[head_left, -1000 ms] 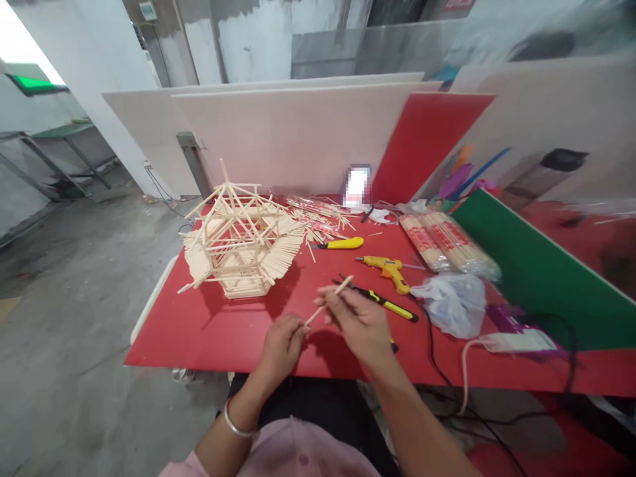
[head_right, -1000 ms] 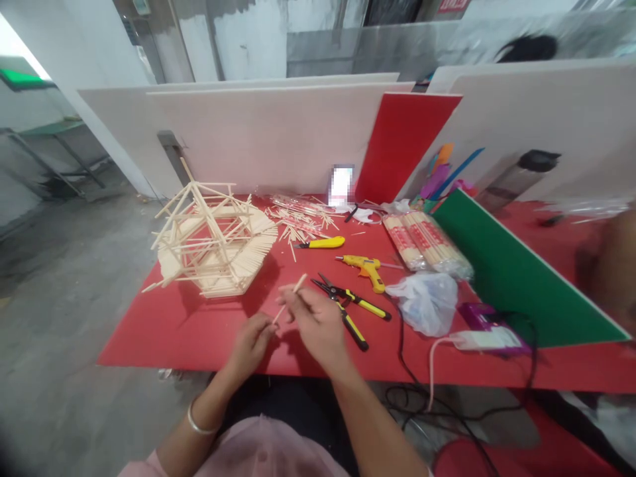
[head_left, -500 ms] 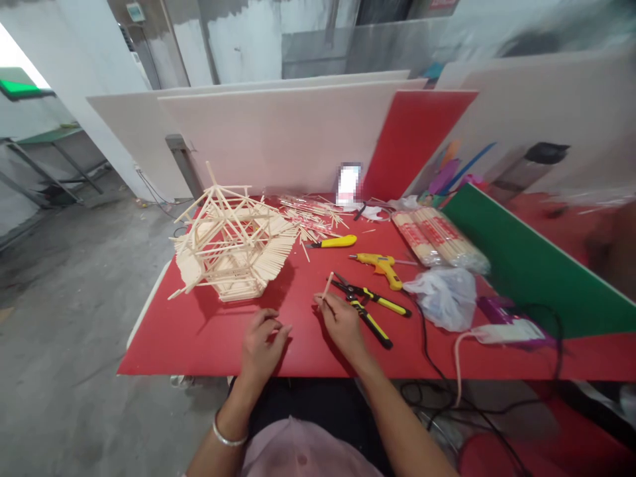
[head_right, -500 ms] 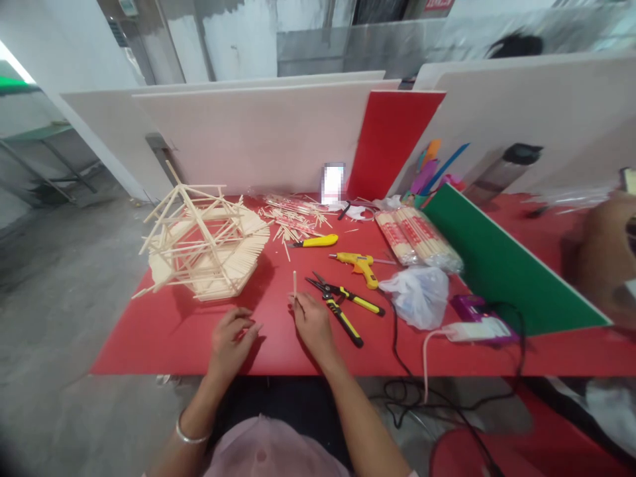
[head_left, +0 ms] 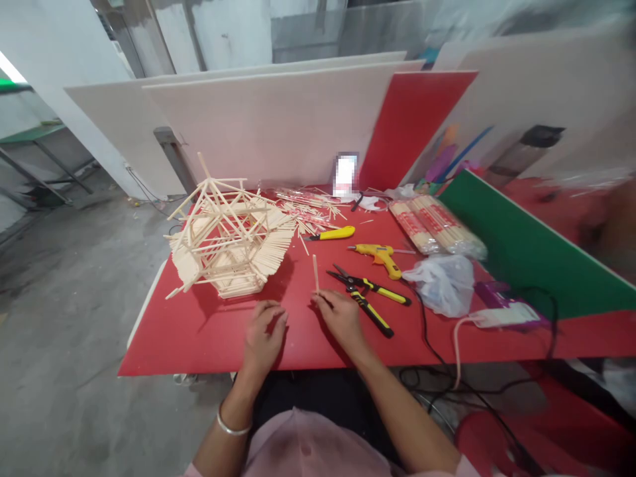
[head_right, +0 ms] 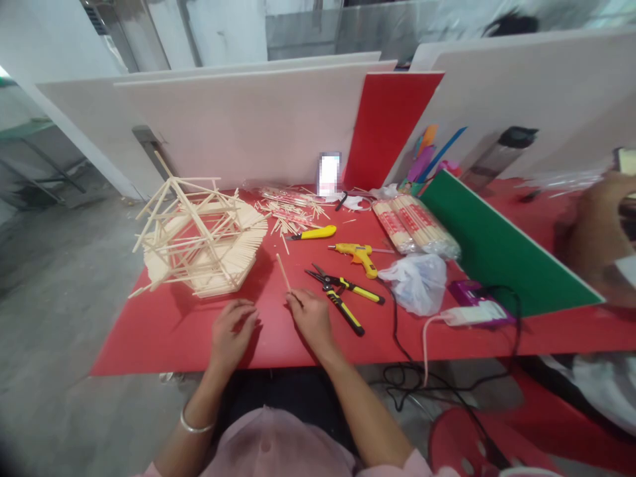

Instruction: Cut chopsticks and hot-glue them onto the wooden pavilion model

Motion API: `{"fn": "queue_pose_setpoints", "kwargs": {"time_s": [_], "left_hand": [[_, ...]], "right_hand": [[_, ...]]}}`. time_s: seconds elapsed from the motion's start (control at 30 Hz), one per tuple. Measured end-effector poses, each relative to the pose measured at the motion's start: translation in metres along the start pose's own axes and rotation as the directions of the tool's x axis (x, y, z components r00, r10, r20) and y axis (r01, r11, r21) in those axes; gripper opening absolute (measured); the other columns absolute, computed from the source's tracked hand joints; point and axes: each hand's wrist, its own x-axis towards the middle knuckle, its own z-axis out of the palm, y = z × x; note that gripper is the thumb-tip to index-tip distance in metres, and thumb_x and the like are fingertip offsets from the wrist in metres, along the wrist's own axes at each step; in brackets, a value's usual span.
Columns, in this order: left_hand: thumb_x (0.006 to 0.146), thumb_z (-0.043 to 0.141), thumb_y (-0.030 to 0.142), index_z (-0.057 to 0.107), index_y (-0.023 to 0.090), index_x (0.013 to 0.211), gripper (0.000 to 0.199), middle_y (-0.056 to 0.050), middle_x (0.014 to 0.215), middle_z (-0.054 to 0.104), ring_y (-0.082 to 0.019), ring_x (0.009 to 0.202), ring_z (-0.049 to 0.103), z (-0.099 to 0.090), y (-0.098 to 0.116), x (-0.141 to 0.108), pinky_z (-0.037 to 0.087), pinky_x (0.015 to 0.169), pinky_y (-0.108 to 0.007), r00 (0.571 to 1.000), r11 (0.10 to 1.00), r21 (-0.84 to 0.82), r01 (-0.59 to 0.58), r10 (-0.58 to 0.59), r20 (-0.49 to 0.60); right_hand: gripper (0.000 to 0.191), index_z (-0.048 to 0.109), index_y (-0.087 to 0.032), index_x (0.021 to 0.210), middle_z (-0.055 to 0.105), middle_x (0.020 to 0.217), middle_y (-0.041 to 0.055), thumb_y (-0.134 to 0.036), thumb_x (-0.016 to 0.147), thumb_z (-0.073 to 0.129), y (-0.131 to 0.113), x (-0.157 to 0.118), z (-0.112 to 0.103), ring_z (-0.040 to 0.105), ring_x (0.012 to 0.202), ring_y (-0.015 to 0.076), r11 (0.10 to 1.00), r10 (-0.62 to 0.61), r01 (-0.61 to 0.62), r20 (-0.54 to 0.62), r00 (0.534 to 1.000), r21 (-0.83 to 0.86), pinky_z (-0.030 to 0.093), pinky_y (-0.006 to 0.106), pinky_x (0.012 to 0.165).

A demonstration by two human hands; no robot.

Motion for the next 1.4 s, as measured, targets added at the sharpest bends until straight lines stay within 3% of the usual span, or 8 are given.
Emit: {"fn": "queue_pose_setpoints", "kwargs": {"time_s": [0.23,0.3,0.4,0.63,0.77,0.93,1.17,1.4], "left_hand": [[0.087,0.061,0.034,0.075,0.017,0.099,0.025,-0.009,0.096,0.073,-0.018,0.086,0.066,0.002,0.015,0.012,0.054,0.078,-0.029,0.981,0.943,-0.271,0.192,-0.174,0.09],[0.086,0.061,0.037,0.073,0.016,0.105,0.03,-0.01,0.096,0.075,-0.015,0.074,0.066,0.004,0.02,0.014,0.054,0.069,-0.027,0.952,0.883,-0.359,0.303,-0.266,0.148],[0.082,0.064,0.04,0.074,0.014,0.094,0.031,-0.007,0.08,0.075,-0.012,0.057,0.06,0.006,0.026,0.015,0.049,0.054,-0.023,0.907,0.79,-0.446,0.421,-0.364,0.213],[0.063,0.081,0.043,0.067,0.015,0.07,0.032,-0.001,0.062,0.067,-0.01,0.054,0.057,0.006,0.032,0.014,0.047,0.052,-0.021,0.883,0.703,-0.546,0.456,-0.435,0.177],[0.066,0.078,0.054,0.069,0.015,0.074,0.041,-0.002,0.064,0.068,-0.009,0.048,0.053,-0.003,0.039,0.009,0.045,0.046,-0.021,0.843,0.62,-0.588,0.52,-0.484,0.235],[0.069,0.077,0.053,0.069,0.014,0.074,0.04,-0.002,0.062,0.068,-0.007,0.046,0.05,-0.015,0.048,0.002,0.042,0.047,-0.019,0.829,0.567,-0.636,0.523,-0.51,0.227],[0.072,0.075,0.051,0.068,0.015,0.073,0.037,-0.002,0.063,0.067,-0.01,0.054,0.057,-0.013,0.045,-0.008,0.046,0.055,-0.022,0.83,0.592,-0.594,0.545,-0.481,0.282],[0.072,0.075,0.047,0.072,0.016,0.076,0.032,-0.004,0.066,0.069,-0.014,0.061,0.062,-0.011,0.044,-0.008,0.05,0.059,-0.025,0.877,0.686,-0.549,0.476,-0.418,0.238]], "right_hand": [[0.026,0.074,-0.021,0.084,0.074,0.079,0.003,-0.042,0.09,0.06,-0.025,-0.022,0.011,0.067,0.07,0.0154,0.993,-0.011,-0.013,0.195,0.981,0.121,0.051,0.025,0.07],[0.027,0.075,-0.02,0.087,0.074,0.077,0.0022,-0.04,0.092,0.057,-0.028,-0.03,0.014,0.066,0.065,0.0142,0.988,-0.021,-0.02,0.253,0.967,0.156,0.051,0.024,0.067],[0.029,0.075,-0.02,0.092,0.074,0.077,0.0015,-0.039,0.093,0.054,-0.031,-0.041,0.013,0.066,0.066,0.0138,0.978,-0.023,-0.049,0.338,0.941,0.203,0.052,0.023,0.066],[0.032,0.073,-0.02,0.105,0.071,0.077,0.0017,-0.043,0.092,0.055,-0.034,-0.058,0.003,0.064,0.068,0.0163,0.944,0.087,-0.213,0.433,0.897,0.251,0.053,0.026,0.065],[0.034,0.072,-0.022,0.112,0.07,0.076,0.0018,-0.042,0.093,0.054,-0.041,-0.064,-0.001,0.063,0.068,0.0158,0.939,0.05,-0.202,0.47,0.881,0.279,0.052,0.026,0.065],[0.05,0.058,-0.02,0.134,0.065,0.064,-0.0011,-0.044,0.09,0.057,-0.051,-0.08,0.003,0.054,0.053,0.0126,0.924,0.051,-0.216,0.459,0.887,0.316,0.047,0.024,0.053],[0.047,0.059,-0.02,0.132,0.065,0.064,-0.0014,-0.043,0.091,0.056,-0.051,-0.096,0.01,0.054,0.053,0.0116,0.91,0.09,-0.274,0.496,0.863,0.312,0.046,0.023,0.054],[0.043,0.069,-0.019,0.113,0.068,0.067,0.0028,-0.052,0.088,0.056,-0.051,-0.097,0.005,0.057,0.054,0.013,0.883,0.179,-0.364,0.503,0.845,0.297,0.046,0.023,0.052]]}}
